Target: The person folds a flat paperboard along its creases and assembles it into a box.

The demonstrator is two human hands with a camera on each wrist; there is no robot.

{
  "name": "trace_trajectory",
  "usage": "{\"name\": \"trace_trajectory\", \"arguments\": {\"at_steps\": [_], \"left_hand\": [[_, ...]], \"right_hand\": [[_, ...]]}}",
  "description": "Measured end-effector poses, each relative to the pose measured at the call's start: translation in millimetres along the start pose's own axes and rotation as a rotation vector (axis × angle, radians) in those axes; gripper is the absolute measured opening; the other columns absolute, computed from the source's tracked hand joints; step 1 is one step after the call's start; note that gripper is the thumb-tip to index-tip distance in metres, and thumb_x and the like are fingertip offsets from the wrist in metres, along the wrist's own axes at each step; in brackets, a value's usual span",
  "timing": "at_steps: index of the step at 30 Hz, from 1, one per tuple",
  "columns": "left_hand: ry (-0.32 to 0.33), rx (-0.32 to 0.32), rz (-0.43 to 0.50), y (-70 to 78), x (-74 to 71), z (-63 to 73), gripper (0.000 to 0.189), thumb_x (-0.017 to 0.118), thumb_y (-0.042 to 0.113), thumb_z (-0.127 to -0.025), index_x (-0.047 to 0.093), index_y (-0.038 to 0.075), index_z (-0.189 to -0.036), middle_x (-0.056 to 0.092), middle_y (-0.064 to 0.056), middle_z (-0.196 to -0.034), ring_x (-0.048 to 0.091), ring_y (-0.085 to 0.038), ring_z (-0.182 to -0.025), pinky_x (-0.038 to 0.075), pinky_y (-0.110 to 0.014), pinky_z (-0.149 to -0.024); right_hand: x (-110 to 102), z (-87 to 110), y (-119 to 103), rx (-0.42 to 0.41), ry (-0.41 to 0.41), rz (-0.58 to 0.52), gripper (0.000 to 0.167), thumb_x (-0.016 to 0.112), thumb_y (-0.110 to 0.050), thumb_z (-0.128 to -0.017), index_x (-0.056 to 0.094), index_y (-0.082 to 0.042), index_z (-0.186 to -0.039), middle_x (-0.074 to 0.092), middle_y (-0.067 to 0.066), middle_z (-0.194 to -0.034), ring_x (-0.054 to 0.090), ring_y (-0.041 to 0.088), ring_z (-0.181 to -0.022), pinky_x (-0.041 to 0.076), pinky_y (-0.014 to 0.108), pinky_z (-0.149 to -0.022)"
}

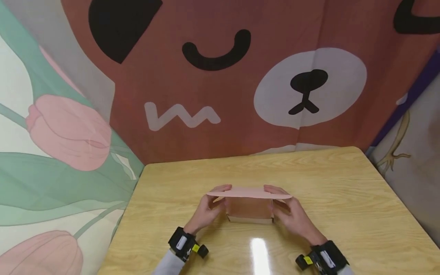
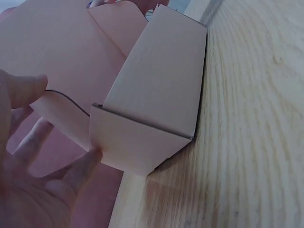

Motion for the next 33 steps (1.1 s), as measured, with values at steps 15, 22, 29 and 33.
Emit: {"name": "trace_trajectory", "arguments": {"at_steps": [15,22,29,33], "left_hand": [[-0.079,0.226,-0.224,24.2,-0.3,1.0,0.06,0.071,-0.02,-0.073,0.061,-0.003,-0.13,0.056,-0.024,-0.138,0.05,-0.041,-0.133,0.049,-0.037,-0.106],[-0.094,0.175,-0.254,-4.5,-1.0,7.4,0.083,0.094,0.001,-0.057,0.062,0.008,-0.133,0.053,-0.012,-0.145,0.047,-0.029,-0.138,0.045,-0.04,-0.11],[-0.109,0.071,-0.256,-0.2,-8.3,6.1,0.067,0.085,0.012,-0.078,0.057,0.019,-0.139,0.054,0.0,-0.144,0.054,-0.02,-0.132,0.055,-0.037,-0.096],[-0.104,-0.111,-0.226,-4.3,-14.5,6.8,0.053,0.073,0.035,-0.09,0.055,0.028,-0.14,0.055,0.003,-0.143,0.072,-0.02,-0.102,0.06,-0.029,-0.073]], "right_hand": [[-5,4.8,1,-0.184,-0.011,0.009,0.082,0.064,0.037,-0.058,0.055,0.009,-0.134,0.045,0.031,-0.145,0.036,0.024,-0.147,0.048,0.015,-0.098],[3,11.6,3,-0.192,-0.065,0.035,0.093,0.077,0.033,-0.051,0.053,0.007,-0.137,0.041,0.03,-0.149,0.041,0.015,-0.144,0.05,0.016,-0.095],[1,9.1,6,-0.02,-0.037,0.057,0.075,0.076,0.016,-0.075,0.051,-0.003,-0.143,0.048,0.017,-0.15,0.045,0.01,-0.14,0.049,0.016,-0.098],[-1,11.5,15,0.16,-0.027,0.035,0.055,0.066,-0.008,-0.094,0.049,-0.014,-0.146,0.051,0.013,-0.146,0.057,0.008,-0.121,0.056,0.025,-0.088]]}}
Point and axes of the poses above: each hand's wrist, its own z-axis away from the middle knuckle, its own x-axis out of the palm, y = z × x, the point moved 8 cm from there along -z, towards the middle knuckle
